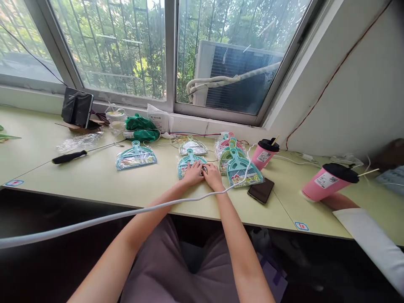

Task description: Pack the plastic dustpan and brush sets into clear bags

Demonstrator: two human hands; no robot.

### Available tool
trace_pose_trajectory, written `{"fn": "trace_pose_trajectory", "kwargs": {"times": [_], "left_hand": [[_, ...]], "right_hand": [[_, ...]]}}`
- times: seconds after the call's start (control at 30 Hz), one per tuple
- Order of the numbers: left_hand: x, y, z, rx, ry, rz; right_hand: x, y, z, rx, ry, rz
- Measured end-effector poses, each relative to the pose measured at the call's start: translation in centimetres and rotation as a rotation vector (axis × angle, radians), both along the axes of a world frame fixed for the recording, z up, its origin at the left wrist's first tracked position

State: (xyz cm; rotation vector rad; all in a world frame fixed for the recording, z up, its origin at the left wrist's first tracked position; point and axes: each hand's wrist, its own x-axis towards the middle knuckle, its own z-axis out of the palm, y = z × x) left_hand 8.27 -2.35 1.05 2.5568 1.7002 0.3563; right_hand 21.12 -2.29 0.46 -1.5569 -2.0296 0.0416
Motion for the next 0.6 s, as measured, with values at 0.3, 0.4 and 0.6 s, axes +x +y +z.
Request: {"fn": "trace_pose_trajectory", "kwargs": {"times": [0.3,0.4,0.6], "left_hand": [[-9.3,1.2,2.0,-0.118,0.085,-0.127],[-10.5,1.4,1.5,-0.060,-0.015,-0.118],[-7.9,0.9,0.6,0.184,0.073,-0.223]], "right_hand": [[0.1,-0.1,0.9,-0.100,0.076,-0.014],[0.0,-0.3,1.0,-0.104,0.051,-0.020],[0.1,-0.3,0.5,0.030,-0.057,-0.109]]}}
